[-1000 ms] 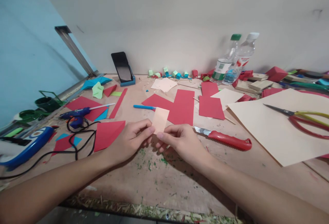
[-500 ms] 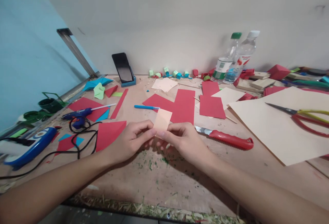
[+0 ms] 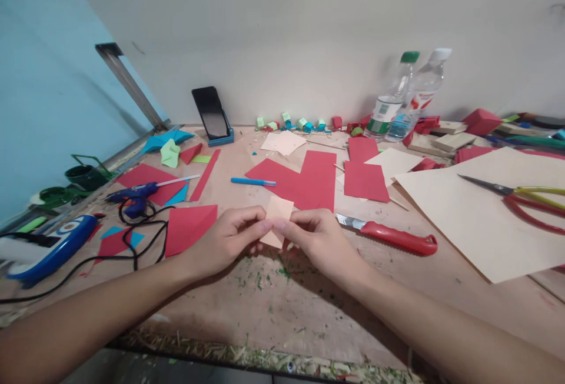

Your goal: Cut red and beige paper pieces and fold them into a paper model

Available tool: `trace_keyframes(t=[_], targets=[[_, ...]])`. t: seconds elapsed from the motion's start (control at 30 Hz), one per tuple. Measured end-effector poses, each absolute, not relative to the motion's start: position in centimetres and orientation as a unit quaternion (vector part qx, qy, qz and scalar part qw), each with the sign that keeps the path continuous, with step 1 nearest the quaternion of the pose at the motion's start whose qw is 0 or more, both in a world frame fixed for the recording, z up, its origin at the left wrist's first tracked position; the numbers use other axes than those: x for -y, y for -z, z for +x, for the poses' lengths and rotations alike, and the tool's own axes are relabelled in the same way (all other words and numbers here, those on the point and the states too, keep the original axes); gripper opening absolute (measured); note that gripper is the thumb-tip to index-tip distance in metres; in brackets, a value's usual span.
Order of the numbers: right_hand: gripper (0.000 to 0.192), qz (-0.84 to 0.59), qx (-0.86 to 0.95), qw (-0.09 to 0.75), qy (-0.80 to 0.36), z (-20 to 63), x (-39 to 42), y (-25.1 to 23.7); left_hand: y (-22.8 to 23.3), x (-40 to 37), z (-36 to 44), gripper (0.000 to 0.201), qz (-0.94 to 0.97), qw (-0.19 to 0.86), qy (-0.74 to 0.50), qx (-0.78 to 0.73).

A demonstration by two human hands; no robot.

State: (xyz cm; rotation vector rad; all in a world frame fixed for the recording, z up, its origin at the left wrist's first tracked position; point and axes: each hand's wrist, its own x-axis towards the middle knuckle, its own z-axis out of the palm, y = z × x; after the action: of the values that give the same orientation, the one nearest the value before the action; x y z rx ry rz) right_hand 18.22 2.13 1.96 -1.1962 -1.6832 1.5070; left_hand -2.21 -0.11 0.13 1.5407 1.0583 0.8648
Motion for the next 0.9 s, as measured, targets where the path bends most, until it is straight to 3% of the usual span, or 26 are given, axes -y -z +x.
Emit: trace_keyframes(t=[0.9], targets=[[0.054,-0.46,0.596,0.312,-0.579,18.53,-1.92,-1.91,0.11,0.08,-2.35,0.038,0.636,0.543,-0.363,-0.411]])
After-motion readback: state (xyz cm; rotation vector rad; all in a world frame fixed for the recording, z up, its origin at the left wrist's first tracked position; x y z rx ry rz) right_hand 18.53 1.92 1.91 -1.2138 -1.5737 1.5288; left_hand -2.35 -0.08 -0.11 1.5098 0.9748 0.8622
